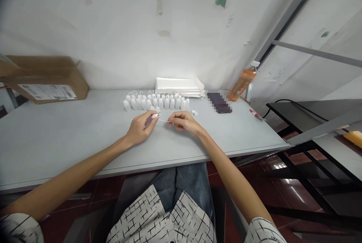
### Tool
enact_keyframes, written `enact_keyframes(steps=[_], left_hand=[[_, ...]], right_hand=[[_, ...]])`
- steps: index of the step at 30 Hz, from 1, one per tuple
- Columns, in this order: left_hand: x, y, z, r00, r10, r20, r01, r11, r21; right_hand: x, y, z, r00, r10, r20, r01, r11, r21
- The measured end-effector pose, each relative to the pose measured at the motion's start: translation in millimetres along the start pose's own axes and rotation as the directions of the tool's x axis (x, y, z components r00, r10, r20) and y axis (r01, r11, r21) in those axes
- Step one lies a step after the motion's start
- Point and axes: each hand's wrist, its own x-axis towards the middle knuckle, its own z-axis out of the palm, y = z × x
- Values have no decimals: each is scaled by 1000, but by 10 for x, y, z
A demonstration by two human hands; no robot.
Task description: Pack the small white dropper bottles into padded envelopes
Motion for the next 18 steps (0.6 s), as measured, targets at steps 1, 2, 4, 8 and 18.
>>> enact_keyframes(steps=[1,2,4,8,18], left_hand=[[1,-2,-1,1000,-2,-2,2,1000,7],[2,-5,-3,1000,-6,-1,6,1000,13],[5,-14,-6,1000,-10,9,10,1000,18],[-2,-36,3,997,49,59,-47,998,-39],[-41,-46,59,969,145,201,-116,982,-150]], right_hand=[[0,3,-1,1000,-5,0,5,1000,-3],[0,5,-2,1000,-12,-2,12,1000,-7],[-2,6,-5,1000,-23,-5,22,1000,-21],[-3,8,-8,999,-26,-20,26,1000,-9],[5,36,25,998,13,54,-12,1000,-28]])
